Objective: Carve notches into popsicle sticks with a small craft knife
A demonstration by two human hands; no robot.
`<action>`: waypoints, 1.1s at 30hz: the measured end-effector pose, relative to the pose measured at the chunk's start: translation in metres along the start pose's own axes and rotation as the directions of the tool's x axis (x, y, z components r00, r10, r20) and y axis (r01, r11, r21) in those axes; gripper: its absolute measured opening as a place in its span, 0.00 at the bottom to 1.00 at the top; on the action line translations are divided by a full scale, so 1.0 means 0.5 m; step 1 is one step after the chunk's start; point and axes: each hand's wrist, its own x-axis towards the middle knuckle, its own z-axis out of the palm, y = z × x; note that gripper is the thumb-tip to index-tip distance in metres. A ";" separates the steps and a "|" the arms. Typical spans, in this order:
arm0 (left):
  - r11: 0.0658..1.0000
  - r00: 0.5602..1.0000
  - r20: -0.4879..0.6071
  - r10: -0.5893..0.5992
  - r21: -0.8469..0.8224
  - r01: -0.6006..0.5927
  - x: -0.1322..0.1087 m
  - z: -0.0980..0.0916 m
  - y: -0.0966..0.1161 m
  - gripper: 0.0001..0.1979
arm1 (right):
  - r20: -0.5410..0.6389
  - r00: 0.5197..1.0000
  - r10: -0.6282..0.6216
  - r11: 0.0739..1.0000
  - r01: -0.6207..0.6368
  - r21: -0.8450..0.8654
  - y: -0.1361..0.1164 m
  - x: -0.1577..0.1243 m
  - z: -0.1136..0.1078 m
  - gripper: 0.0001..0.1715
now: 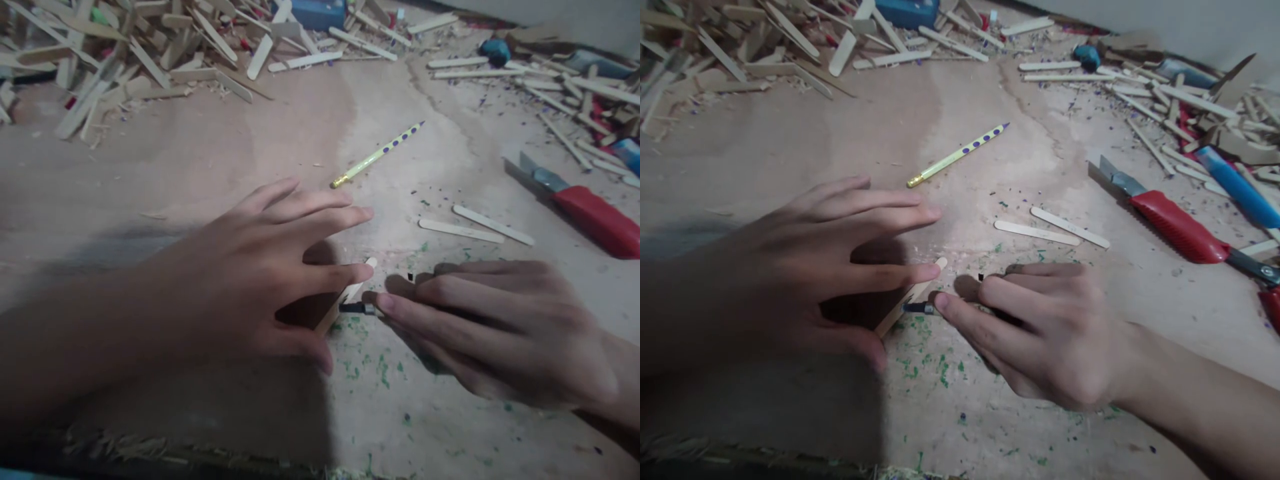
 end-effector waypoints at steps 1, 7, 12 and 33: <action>1.000 1.000 -0.017 -0.015 -0.003 0.015 -0.001 0.002 0.002 0.45 | 0.015 1.000 -0.003 1.000 0.003 0.009 0.002 -0.002 0.000 0.20; 1.000 0.999 0.043 0.024 0.009 -0.025 -0.004 -0.010 -0.006 0.42 | 0.032 0.999 -0.031 0.999 0.030 0.016 0.006 -0.001 0.003 0.19; 0.999 0.998 0.043 0.036 0.012 -0.037 0.001 -0.019 -0.006 0.40 | -0.031 0.999 0.012 1.000 -0.012 0.006 0.000 0.006 0.001 0.16; 0.997 0.998 -0.037 0.059 0.050 -0.057 0.010 -0.002 0.008 0.45 | 0.077 0.996 0.034 0.999 -0.033 -0.011 -0.022 0.025 -0.027 0.12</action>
